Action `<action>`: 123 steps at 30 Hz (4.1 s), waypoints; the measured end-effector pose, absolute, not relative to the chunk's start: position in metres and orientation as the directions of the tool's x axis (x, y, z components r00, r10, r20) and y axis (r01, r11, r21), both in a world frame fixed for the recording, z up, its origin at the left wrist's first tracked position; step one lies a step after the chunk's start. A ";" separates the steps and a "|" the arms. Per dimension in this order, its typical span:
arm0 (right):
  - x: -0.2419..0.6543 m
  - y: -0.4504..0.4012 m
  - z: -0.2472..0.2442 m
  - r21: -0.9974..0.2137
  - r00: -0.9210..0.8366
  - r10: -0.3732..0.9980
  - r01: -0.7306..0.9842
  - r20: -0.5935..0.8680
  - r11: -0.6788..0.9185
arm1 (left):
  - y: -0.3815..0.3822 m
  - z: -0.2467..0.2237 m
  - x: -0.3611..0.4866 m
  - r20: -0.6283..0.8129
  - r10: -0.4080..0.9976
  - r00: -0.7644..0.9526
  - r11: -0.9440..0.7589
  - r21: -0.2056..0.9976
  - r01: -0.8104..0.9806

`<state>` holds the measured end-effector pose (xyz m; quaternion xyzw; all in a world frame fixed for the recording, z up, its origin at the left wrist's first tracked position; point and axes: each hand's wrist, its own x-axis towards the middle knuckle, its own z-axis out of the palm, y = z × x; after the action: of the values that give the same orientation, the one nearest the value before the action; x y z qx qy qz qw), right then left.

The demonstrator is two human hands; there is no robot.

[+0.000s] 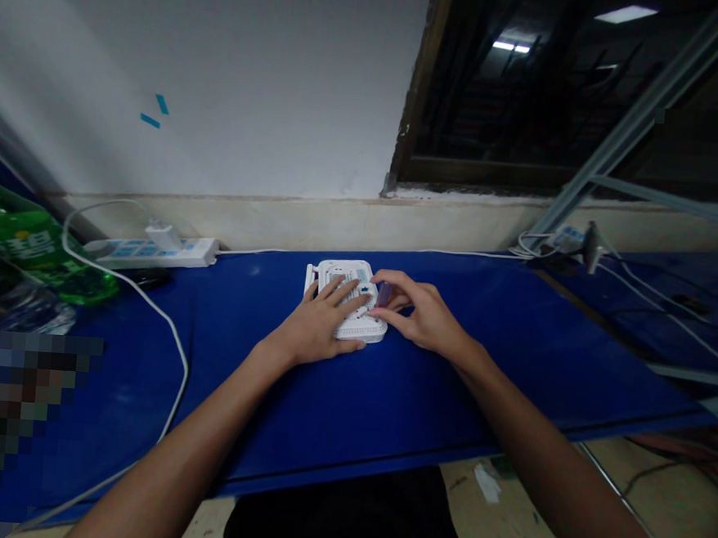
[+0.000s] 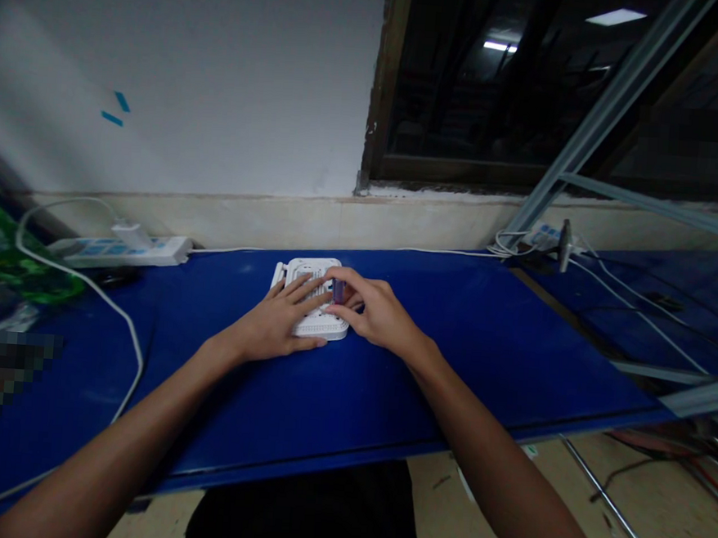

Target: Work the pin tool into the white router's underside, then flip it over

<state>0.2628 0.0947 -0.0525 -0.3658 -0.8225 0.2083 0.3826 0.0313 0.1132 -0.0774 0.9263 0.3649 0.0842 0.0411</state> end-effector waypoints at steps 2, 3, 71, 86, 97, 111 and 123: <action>0.262 0.095 -0.053 -0.634 -0.423 0.767 0.436 0.482 0.638 | 0.112 -0.075 0.031 0.143 0.678 0.721 -0.734 0.167 0.658; 0.263 0.095 -0.053 -0.651 -0.407 0.773 0.421 0.486 0.631 | 0.111 -0.073 0.031 0.153 0.675 0.722 -0.737 0.185 0.650; 0.268 0.101 -0.025 -0.410 -0.362 0.534 0.367 0.764 0.835 | 0.149 -0.004 0.048 -0.300 0.674 0.675 -0.664 0.153 0.732; 0.271 0.105 -0.043 -0.482 -0.203 0.594 0.412 0.779 0.773 | 0.140 0.010 0.060 -0.380 0.694 0.612 -0.663 -0.004 0.749; 0.271 0.106 -0.045 -0.516 -0.267 0.609 0.346 0.747 0.784 | 0.131 0.018 0.061 -0.393 0.714 0.580 -0.628 0.006 0.778; 0.270 0.102 -0.040 -0.471 -0.310 0.583 0.367 0.751 0.802 | 0.139 0.010 0.059 -0.380 0.692 0.614 -0.671 -0.025 0.741; 0.263 0.097 -0.036 -0.450 -0.385 0.561 0.344 0.733 0.824 | 0.139 0.011 0.058 -0.374 0.681 0.629 -0.680 -0.006 0.733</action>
<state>0.2627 0.0966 -0.0364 -0.2743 -0.8246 0.1124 0.4819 0.0579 0.1385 0.0108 0.8996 0.3930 -0.1758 0.0733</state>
